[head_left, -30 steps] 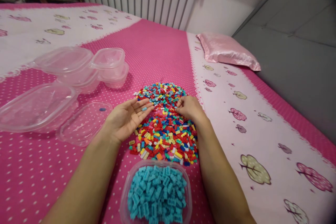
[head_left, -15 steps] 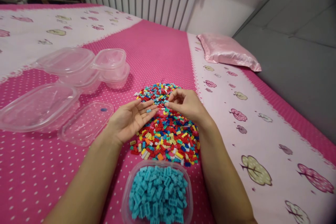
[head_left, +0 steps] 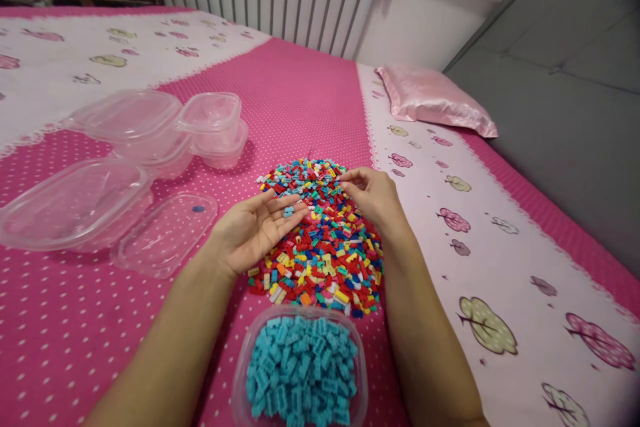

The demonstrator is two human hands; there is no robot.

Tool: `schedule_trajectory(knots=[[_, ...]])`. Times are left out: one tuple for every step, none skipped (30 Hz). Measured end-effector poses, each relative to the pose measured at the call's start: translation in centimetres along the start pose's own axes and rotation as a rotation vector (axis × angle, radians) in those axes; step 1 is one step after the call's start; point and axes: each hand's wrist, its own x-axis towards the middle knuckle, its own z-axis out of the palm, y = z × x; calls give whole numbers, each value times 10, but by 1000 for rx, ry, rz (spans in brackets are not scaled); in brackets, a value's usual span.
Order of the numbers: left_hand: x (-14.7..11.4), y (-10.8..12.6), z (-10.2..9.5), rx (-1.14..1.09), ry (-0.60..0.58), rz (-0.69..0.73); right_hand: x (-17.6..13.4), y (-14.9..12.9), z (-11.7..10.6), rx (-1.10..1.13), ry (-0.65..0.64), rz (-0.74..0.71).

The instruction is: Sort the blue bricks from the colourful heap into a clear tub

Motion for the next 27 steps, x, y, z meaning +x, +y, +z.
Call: schedule_trajectory(knots=[[0, 0, 1, -1, 8, 9, 1, 3, -2, -95, -8, 38], [0, 0, 1, -3, 21, 19, 1, 5, -3, -175, -32, 74], [-1, 0, 3, -6, 36, 27, 1, 6, -3, -240, -68, 106], [-1, 0, 4, -10, 53, 31, 2, 7, -2, -289, -108, 134], [-2, 0, 5, -15, 66, 32, 2, 8, 0, -326, -151, 160], [-2, 0, 6, -22, 76, 35, 2, 8, 2, -357, -189, 181], [-2, 0, 6, -28, 80, 38, 2, 9, 3, -383, -217, 193], [-2, 0, 6, -33, 83, 40, 2, 9, 4, -402, -235, 194], [-2, 0, 6, -37, 85, 43, 2, 10, 4, -409, -249, 187], [-2, 0, 5, -40, 87, 44, 2, 11, 4, -406, -266, 179], [-2, 0, 4, -41, 86, 39, 2, 11, 3, -395, -283, 170], [-1, 0, 3, -40, 84, 32, 2, 12, 1, -381, -295, 165], [-1, 0, 2, -38, 79, 26, 2, 12, 0, -370, -297, 169], [0, 0, 2, -36, 73, 22, 2, 13, -2, -365, -288, 179], [0, 1, 1, -33, 68, 22, 2, 13, -3, -367, -265, 189], [0, 1, 1, -29, 66, 23, 2, 13, -4, -372, -232, 198], [0, 1, 1, -25, 66, 27, 2, 13, -5, -377, -200, 205], [0, 1, 1, -20, 67, 30, 3, 13, -5, -381, -179, 210], [-1, 1, 1, -15, 67, 33, 3, 14, -4, -380, -172, 209], [-1, 1, 1, -10, 66, 35, 3, 14, -4, -376, -177, 208], [-1, 1, 1, -5, 62, 38, 3, 15, -3, -373, -191, 207], [-1, 1, 1, -2, 57, 40, 3, 15, -2, -376, -209, 211], [-1, 1, 1, 1, 53, 41, 3, 15, -2, -385, -230, 220], [-1, 1, 1, 1, 52, 41, 3, 14, -2, -399, -254, 238], [-1, 1, 1, -1, 52, 42, 3, 13, -3, -417, -273, 259], [-1, 1, 1, -4, 55, 42, 2, 13, -4, -438, -280, 280], [0, 1, 1, -9, 58, 40, 2, 12, -5, -455, -270, 295]])
